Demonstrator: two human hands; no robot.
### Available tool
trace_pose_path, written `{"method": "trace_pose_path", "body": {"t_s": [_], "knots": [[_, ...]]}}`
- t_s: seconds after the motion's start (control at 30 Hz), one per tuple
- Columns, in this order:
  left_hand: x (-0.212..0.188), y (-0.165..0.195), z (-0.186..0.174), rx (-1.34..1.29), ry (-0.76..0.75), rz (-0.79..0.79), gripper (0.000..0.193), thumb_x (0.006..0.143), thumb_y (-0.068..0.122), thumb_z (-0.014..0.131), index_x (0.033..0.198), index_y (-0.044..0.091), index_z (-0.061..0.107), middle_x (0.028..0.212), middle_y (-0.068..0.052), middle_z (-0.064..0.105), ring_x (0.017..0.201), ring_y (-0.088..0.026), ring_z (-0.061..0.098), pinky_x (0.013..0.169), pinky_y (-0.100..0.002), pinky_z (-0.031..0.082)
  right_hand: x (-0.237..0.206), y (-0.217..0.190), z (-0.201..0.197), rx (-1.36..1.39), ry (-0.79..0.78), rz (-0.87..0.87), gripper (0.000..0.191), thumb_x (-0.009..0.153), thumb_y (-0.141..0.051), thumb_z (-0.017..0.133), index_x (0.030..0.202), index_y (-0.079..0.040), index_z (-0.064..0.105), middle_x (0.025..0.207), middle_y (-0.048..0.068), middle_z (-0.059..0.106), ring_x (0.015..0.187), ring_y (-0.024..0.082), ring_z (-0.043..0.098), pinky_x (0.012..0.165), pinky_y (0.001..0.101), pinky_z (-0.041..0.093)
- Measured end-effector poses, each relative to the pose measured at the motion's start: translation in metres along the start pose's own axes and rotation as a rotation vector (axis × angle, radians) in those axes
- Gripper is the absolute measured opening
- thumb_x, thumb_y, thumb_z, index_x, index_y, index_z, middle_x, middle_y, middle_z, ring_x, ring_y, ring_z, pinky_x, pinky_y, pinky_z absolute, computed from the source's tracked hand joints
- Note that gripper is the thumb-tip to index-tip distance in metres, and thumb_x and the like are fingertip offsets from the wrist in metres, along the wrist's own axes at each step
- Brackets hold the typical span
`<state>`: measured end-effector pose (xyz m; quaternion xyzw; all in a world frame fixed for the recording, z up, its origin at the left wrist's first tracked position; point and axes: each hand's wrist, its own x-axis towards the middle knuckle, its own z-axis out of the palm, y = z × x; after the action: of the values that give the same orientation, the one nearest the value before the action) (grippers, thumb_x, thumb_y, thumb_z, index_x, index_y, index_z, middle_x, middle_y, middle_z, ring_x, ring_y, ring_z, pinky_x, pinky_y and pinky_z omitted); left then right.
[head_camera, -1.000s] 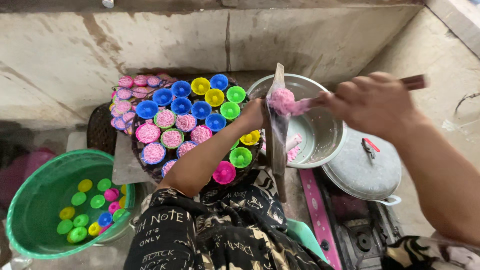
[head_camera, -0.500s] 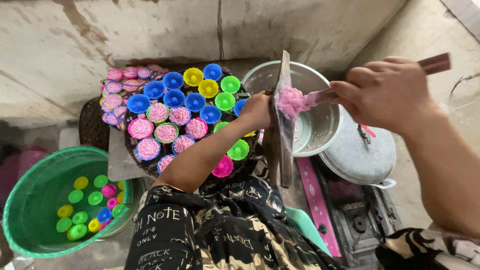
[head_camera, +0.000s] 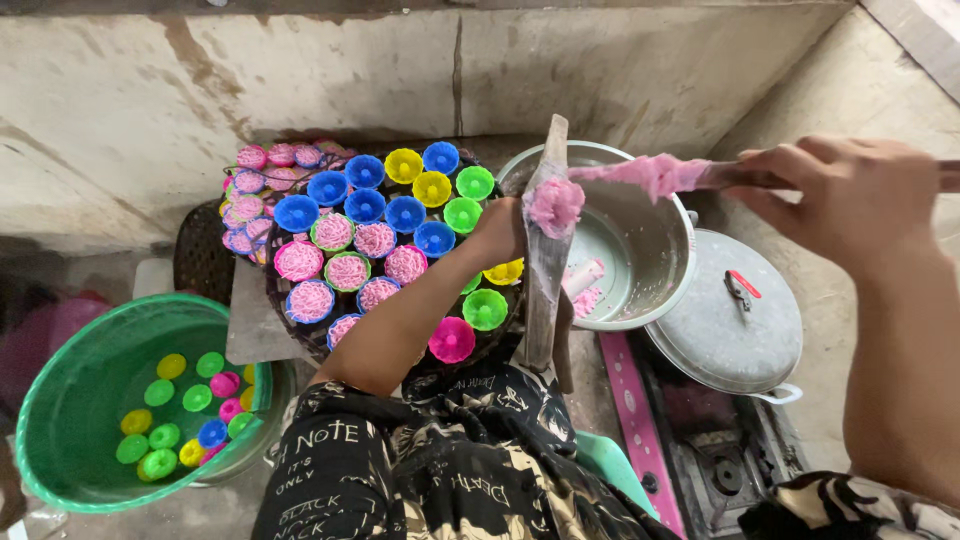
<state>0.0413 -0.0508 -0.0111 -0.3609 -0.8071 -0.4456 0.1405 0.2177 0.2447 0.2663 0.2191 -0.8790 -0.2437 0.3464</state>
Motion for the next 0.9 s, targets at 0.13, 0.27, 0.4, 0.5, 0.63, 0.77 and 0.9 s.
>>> {"method": "trace_pose_path", "body": {"t_s": [0.13, 0.27, 0.4, 0.5, 0.63, 0.77, 0.9], "knots": [[0.000, -0.008, 0.007, 0.048, -0.027, -0.077, 0.023, 0.072, 0.021, 0.078, 0.089, 0.005, 0.074, 0.084, -0.024, 0.070, 0.086, -0.045, 0.069, 0.072, -0.050, 0.058, -0.018, 0.000, 0.022, 0.127, -0.149, 0.020, 0.030, 0.094, -0.055, 0.073, 0.108, -0.029, 0.076, 0.091, -0.006, 0.074, 0.069, 0.015, 0.070, 0.054, 0.0293, 0.048], [0.001, 0.002, 0.004, 0.117, -0.066, -0.092, 0.021, 0.074, 0.023, 0.079, 0.086, 0.006, 0.074, 0.084, -0.023, 0.071, 0.084, -0.046, 0.068, 0.073, -0.053, 0.056, -0.018, 0.008, 0.011, 0.235, -0.296, 0.055, 0.034, 0.094, -0.059, 0.067, 0.110, -0.030, 0.076, 0.088, -0.008, 0.074, 0.064, 0.014, 0.069, 0.051, 0.0310, 0.047], [-0.003, 0.034, 0.008, 0.032, 0.012, -0.125, 0.018, 0.078, 0.020, 0.074, 0.090, 0.006, 0.074, 0.095, -0.024, 0.071, 0.091, -0.047, 0.067, 0.079, -0.053, 0.056, 0.014, -0.004, -0.006, 0.114, -0.580, 0.096, 0.038, 0.094, -0.065, 0.057, 0.106, -0.035, 0.077, 0.085, -0.007, 0.077, 0.069, 0.018, 0.072, 0.055, 0.0362, 0.053], [-0.006, 0.057, 0.012, 0.028, 0.001, -0.152, 0.018, 0.078, 0.018, 0.073, 0.092, 0.006, 0.075, 0.104, -0.024, 0.070, 0.094, -0.046, 0.066, 0.082, -0.052, 0.056, 0.042, -0.021, -0.018, 0.042, -0.854, 0.092, 0.042, 0.094, -0.068, 0.049, 0.106, -0.039, 0.077, 0.083, -0.006, 0.078, 0.076, 0.021, 0.075, 0.059, 0.0373, 0.058], [-0.008, 0.070, 0.012, 0.037, -0.024, -0.120, 0.024, 0.072, 0.024, 0.079, 0.087, 0.006, 0.075, 0.098, -0.024, 0.071, 0.093, -0.046, 0.067, 0.082, -0.051, 0.057, 0.057, -0.055, -0.018, 0.048, -0.918, 0.039, 0.045, 0.099, -0.066, 0.044, 0.108, -0.035, 0.075, 0.091, -0.007, 0.077, 0.079, 0.018, 0.076, 0.064, 0.0363, 0.060], [-0.009, 0.059, 0.020, 0.028, -0.013, -0.164, 0.025, 0.073, 0.022, 0.077, 0.092, 0.005, 0.075, 0.099, -0.026, 0.071, 0.093, -0.046, 0.067, 0.082, -0.051, 0.056, 0.043, -0.080, 0.003, 0.046, -0.367, -0.225, 0.034, 0.098, -0.056, 0.054, 0.101, -0.030, 0.075, 0.083, -0.004, 0.074, 0.077, 0.015, 0.073, 0.068, 0.0308, 0.056], [-0.008, 0.030, 0.024, -0.037, -0.107, -0.257, 0.023, 0.082, 0.024, 0.074, 0.097, 0.006, 0.075, 0.101, -0.026, 0.071, 0.096, -0.045, 0.067, 0.084, -0.051, 0.055, 0.018, -0.079, 0.017, -0.083, 0.149, -0.500, 0.025, 0.089, -0.025, 0.069, 0.114, -0.023, 0.076, 0.079, -0.010, 0.068, 0.067, 0.007, 0.064, 0.059, 0.0241, 0.046]]}}
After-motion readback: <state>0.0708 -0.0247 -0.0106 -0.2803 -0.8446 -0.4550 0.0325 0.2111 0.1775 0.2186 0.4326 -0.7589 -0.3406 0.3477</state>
